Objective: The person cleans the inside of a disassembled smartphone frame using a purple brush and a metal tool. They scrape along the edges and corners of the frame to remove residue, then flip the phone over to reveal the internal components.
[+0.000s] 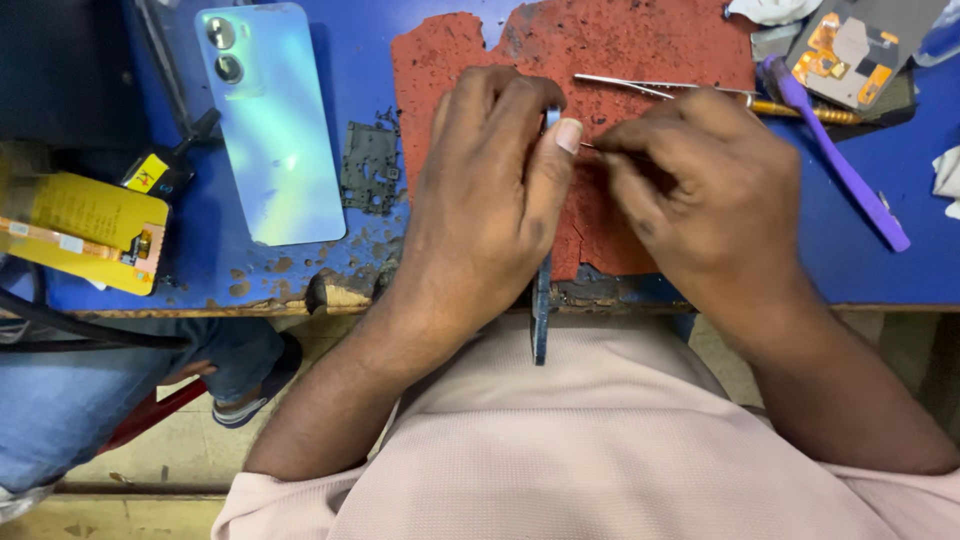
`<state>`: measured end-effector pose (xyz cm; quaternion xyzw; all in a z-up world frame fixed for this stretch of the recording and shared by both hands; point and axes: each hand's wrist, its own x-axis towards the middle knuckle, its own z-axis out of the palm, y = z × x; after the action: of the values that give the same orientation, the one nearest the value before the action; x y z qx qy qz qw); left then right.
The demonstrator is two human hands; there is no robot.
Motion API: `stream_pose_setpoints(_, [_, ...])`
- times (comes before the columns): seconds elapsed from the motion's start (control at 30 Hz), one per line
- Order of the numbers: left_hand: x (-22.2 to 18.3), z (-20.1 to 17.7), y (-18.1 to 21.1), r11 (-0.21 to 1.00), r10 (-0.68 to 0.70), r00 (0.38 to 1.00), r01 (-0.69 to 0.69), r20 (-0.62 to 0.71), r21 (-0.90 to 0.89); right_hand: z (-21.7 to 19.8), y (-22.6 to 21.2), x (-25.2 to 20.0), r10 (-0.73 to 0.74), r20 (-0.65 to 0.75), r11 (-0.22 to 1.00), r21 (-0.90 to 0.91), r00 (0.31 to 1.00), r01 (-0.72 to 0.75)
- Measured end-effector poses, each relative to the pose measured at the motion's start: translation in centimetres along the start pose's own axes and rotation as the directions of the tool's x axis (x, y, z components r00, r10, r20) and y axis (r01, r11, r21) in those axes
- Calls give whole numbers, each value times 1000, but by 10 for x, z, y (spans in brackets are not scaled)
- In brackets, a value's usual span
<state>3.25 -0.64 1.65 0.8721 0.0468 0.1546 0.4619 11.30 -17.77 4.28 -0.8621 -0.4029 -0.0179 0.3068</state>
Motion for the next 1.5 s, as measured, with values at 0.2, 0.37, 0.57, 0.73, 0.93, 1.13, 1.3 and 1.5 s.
stream_pose_setpoints(0.2, [0, -4, -2, 999, 17, 1000, -17, 13, 43, 8, -1, 11, -46, 28, 999, -10, 999, 46])
stream_pose_setpoints(0.37, [0, -5, -4, 999, 18, 1000, -19, 16, 39, 11, 0, 10, -36, 21, 999, 16, 999, 36])
stream_pose_setpoints(0.57, [1, -5, -5, 999, 14, 1000, -15, 21, 35, 13, 2, 8, -37, 16, 999, 13, 999, 37])
stream_pose_setpoints(0.73, [0, -6, -5, 999, 10, 1000, -11, 18, 34, 12, 0, 9, -41, 28, 999, 13, 999, 41])
stream_pose_setpoints(0.93, [1, -5, -5, 998, 30, 1000, -30, 10, 47, 9, -2, 12, -99, 53, 994, -43, 994, 101])
stream_pose_setpoints(1.13, [0, -4, -6, 997, 29, 1000, -29, 4, 66, 10, -5, 3, -69, 99, 998, -4, 993, 70])
stream_pose_setpoints(1.3, [-1, -4, -7, 996, 41, 999, -40, -2, 73, 6, -13, -1, -81, 106, 997, 12, 991, 80])
stream_pose_setpoints(1.5, [-2, -2, -7, 998, 22, 1000, -22, -7, 62, 9, -5, -4, -49, 107, 999, 12, 993, 48])
